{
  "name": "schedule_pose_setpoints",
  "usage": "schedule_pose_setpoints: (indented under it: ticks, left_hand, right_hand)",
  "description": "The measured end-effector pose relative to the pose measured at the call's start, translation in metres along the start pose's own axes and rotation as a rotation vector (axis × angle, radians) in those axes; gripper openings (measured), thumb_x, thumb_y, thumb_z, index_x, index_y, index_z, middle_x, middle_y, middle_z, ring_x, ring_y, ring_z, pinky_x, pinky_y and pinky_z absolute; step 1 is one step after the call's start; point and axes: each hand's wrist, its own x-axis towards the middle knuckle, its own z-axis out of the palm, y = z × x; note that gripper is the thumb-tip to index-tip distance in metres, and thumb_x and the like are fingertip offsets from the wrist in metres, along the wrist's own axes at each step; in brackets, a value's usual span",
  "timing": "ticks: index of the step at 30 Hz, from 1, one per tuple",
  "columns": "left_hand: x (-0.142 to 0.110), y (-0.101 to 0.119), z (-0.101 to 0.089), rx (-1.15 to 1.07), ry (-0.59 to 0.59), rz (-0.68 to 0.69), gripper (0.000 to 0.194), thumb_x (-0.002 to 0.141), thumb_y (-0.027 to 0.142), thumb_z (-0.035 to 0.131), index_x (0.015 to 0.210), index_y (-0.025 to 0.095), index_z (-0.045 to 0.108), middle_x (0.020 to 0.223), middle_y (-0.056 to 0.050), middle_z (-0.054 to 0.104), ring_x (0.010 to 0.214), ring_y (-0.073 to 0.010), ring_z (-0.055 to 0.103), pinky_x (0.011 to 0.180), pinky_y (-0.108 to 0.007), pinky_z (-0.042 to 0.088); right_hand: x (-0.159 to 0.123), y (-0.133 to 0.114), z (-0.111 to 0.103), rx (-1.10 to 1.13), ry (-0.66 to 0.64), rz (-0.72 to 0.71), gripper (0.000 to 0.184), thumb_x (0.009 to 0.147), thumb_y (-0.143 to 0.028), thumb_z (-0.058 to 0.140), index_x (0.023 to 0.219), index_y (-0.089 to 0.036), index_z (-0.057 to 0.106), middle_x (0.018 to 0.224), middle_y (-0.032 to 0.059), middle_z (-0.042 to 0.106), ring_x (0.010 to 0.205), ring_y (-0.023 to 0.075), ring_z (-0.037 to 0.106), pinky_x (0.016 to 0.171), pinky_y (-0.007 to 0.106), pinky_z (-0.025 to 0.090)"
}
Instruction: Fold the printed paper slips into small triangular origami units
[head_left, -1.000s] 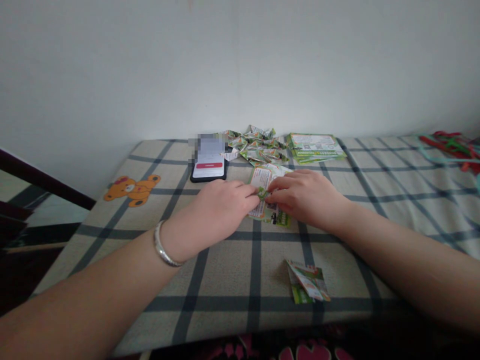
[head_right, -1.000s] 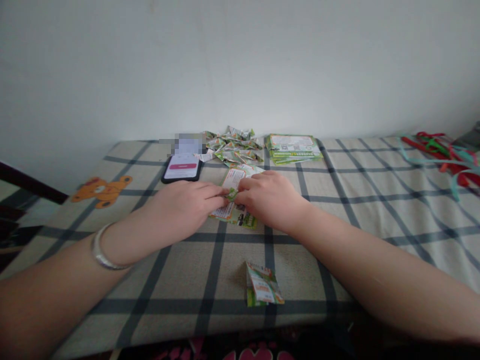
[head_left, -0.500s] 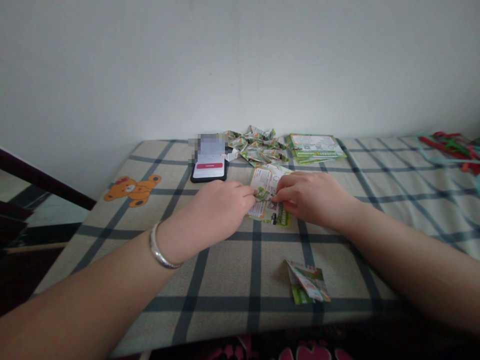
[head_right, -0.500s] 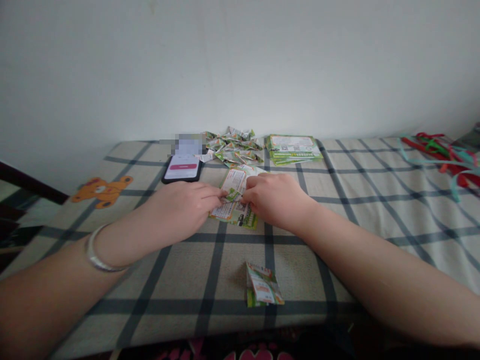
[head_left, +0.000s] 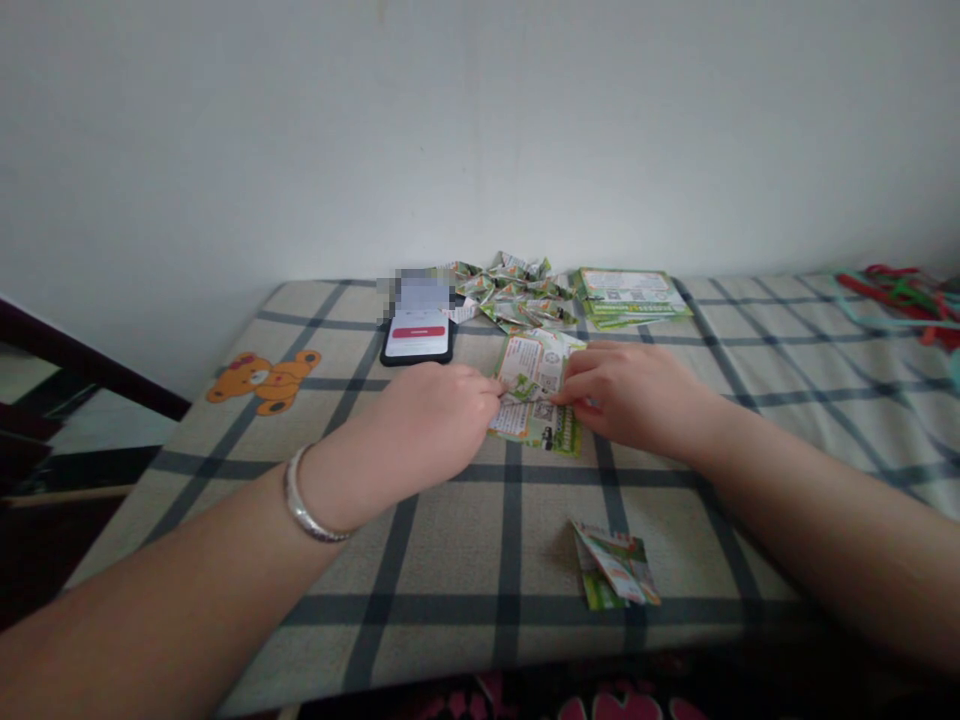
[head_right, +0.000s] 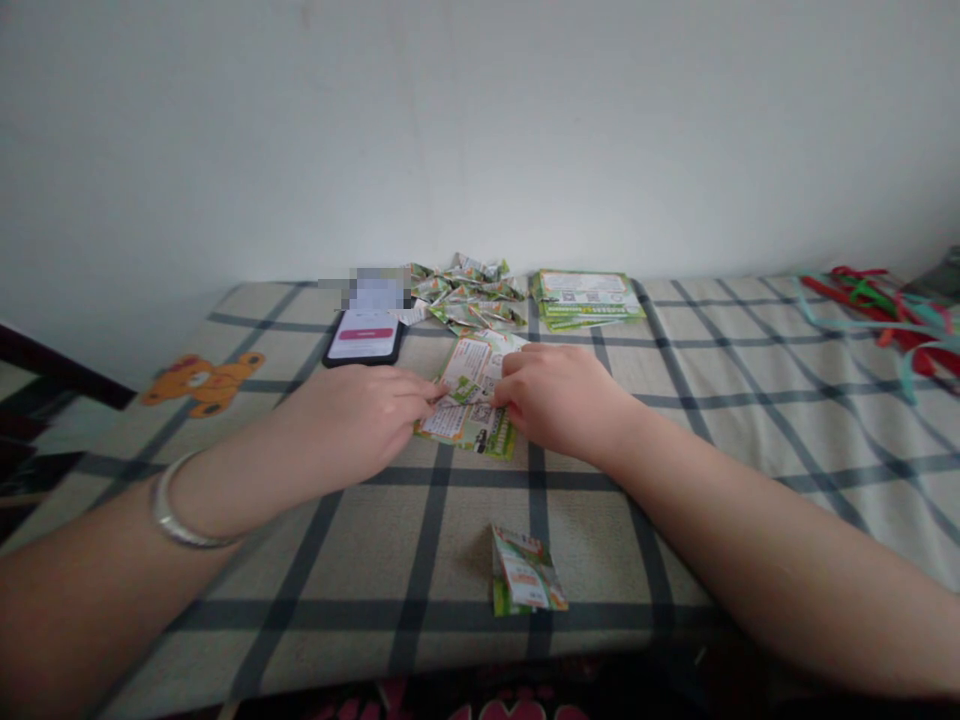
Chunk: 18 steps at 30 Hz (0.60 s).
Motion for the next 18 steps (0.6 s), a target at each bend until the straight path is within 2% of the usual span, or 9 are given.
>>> schedule_pose_setpoints:
  ticks: [3,6,8,13,18]
  left_hand:
    - [0.002,0.001,0.003,0.015,-0.004,0.038,0.027,0.089,0.014,0.046,0.102,0.012,0.07,0.103,-0.011,0.072,0.1,-0.0219,0.066,0.091,-0.038,0.053]
    - [0.004,0.002,0.008,0.023,0.035,0.048,0.022,0.088,0.014,0.048,0.097,0.011,0.068,0.102,-0.011,0.07,0.098,-0.0237,0.065,0.087,-0.039,0.054]
    - [0.005,0.003,0.01,0.034,0.055,0.046,0.02,0.087,0.014,0.049,0.095,0.011,0.067,0.101,-0.011,0.068,0.095,-0.0243,0.064,0.084,-0.039,0.054]
    - [0.007,0.006,0.009,0.027,0.047,0.025,0.013,0.087,0.014,0.05,0.09,0.013,0.062,0.093,-0.009,0.065,0.09,-0.024,0.061,0.08,-0.039,0.053]
    - [0.008,0.007,0.007,-0.002,0.022,-0.046,0.012,0.088,0.016,0.05,0.088,0.014,0.061,0.09,-0.007,0.064,0.087,-0.0237,0.061,0.076,-0.038,0.052]
  right_hand:
    - [0.0,-0.002,0.0,0.005,-0.003,-0.039,0.018,0.086,-0.019,0.057,0.086,-0.023,0.074,0.092,0.0015,0.07,0.08,0.016,0.06,0.065,0.029,0.036]
    - [0.002,-0.007,0.003,0.017,0.053,-0.083,0.02,0.09,-0.019,0.052,0.088,-0.017,0.072,0.1,0.0056,0.07,0.09,0.0187,0.06,0.074,0.031,0.04]
    - [0.004,-0.009,0.007,0.029,0.059,-0.051,0.018,0.09,-0.02,0.053,0.087,-0.015,0.07,0.096,0.0067,0.07,0.089,0.0194,0.06,0.075,0.031,0.04]
    - [0.01,-0.009,0.015,0.023,0.126,-0.033,0.018,0.09,-0.024,0.055,0.081,-0.014,0.067,0.085,0.0067,0.068,0.08,0.0187,0.057,0.07,0.032,0.038]
    - [0.01,-0.014,0.017,-0.014,0.117,-0.004,0.018,0.093,-0.024,0.051,0.089,-0.017,0.068,0.086,0.0045,0.067,0.08,0.0186,0.057,0.065,0.032,0.033]
